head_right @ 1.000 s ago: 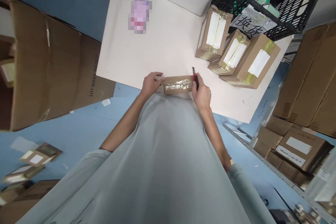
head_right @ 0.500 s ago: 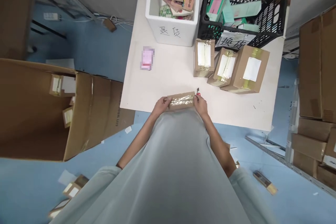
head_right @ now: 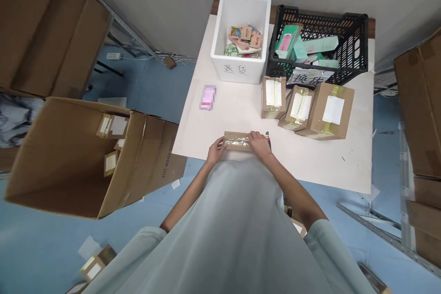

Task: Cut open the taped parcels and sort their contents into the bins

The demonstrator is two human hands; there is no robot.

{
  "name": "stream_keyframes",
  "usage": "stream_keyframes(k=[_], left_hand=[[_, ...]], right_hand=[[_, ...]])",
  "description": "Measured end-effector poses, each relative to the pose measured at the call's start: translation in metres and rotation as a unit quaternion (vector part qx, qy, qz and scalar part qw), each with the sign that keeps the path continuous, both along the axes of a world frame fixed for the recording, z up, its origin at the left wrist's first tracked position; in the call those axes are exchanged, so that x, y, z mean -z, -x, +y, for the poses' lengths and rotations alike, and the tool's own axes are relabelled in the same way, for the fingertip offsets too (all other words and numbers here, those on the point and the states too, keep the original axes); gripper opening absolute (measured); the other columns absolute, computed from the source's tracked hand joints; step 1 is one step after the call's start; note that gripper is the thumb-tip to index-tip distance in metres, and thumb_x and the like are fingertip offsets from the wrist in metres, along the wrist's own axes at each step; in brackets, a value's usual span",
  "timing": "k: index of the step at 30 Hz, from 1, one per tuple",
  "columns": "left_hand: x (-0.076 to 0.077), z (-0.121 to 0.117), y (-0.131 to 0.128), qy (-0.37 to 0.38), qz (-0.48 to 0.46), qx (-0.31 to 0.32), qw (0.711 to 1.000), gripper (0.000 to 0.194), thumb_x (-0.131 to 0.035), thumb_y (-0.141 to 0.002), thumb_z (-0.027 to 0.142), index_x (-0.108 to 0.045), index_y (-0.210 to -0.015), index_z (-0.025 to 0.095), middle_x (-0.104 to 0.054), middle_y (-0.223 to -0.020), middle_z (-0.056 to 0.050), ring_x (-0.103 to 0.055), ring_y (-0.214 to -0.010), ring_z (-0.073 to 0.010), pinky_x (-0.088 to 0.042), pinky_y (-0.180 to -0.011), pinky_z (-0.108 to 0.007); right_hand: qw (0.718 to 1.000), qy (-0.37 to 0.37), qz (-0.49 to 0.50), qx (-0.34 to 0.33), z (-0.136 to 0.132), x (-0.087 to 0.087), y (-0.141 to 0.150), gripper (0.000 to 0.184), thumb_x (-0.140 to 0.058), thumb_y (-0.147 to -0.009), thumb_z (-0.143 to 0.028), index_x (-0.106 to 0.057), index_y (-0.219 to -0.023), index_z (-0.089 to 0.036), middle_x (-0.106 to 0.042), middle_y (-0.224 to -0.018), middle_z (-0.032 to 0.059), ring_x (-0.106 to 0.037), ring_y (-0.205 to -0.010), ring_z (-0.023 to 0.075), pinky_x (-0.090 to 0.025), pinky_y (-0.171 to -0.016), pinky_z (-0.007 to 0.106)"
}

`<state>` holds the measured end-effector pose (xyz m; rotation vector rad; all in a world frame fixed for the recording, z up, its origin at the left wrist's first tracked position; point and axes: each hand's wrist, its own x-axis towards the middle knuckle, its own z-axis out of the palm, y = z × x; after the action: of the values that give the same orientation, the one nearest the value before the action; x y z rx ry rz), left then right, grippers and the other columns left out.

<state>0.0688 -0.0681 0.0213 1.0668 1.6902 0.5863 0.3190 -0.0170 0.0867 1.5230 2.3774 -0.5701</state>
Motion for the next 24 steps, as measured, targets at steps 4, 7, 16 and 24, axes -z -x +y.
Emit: stream_keyframes(k=[4, 7, 16, 24], left_hand=[[0.008, -0.004, 0.0, -0.016, 0.006, -0.003, 1.0, 0.05, -0.07, -0.107, 0.034, -0.068, -0.155, 0.022, -0.071, -0.159, -0.015, -0.076, -0.133, -0.0337, -0.061, -0.119, -0.048], [0.014, -0.004, 0.0, -0.029, 0.013, -0.008, 0.999, 0.049, -0.07, -0.106, 0.032, -0.068, -0.153, 0.02, -0.073, -0.156, -0.016, -0.077, -0.129, -0.034, -0.063, -0.116, -0.05], [0.026, -0.007, -0.002, -0.067, 0.029, -0.036, 0.997, 0.045, -0.07, -0.106, 0.03, -0.068, -0.151, 0.02, -0.077, -0.148, -0.017, -0.079, -0.126, -0.0327, -0.064, -0.112, -0.05], [0.022, -0.018, -0.004, -0.139, 0.112, 0.025, 0.984, 0.046, -0.058, -0.109, 0.022, -0.06, -0.156, 0.019, -0.071, -0.152, -0.019, -0.072, -0.135, -0.029, -0.062, -0.113, -0.046]], right_hand=[[0.997, -0.009, -0.048, -0.06, 0.004, 0.003, 0.011, 0.044, -0.038, -0.111, -0.005, -0.068, -0.144, -0.005, -0.07, -0.142, 0.0267, -0.063, -0.132, 0.0316, -0.052, -0.113, 0.041], [0.994, -0.007, -0.063, -0.091, 0.007, 0.002, 0.017, 0.045, -0.037, -0.106, 0.001, -0.07, -0.137, 0.001, -0.071, -0.134, 0.0314, -0.067, -0.125, 0.0349, -0.056, -0.105, 0.043], [0.994, 0.032, -0.022, -0.101, 0.031, -0.004, 0.0, 0.036, -0.043, -0.112, -0.01, -0.071, -0.133, -0.003, -0.074, -0.132, 0.0263, -0.073, -0.119, 0.0319, -0.053, -0.099, 0.036], [0.998, 0.053, 0.033, 0.011, 0.049, 0.005, -0.013, 0.041, -0.032, -0.122, -0.03, -0.071, -0.127, -0.019, -0.082, -0.126, 0.0155, -0.077, -0.11, 0.0282, -0.047, -0.089, 0.032]])
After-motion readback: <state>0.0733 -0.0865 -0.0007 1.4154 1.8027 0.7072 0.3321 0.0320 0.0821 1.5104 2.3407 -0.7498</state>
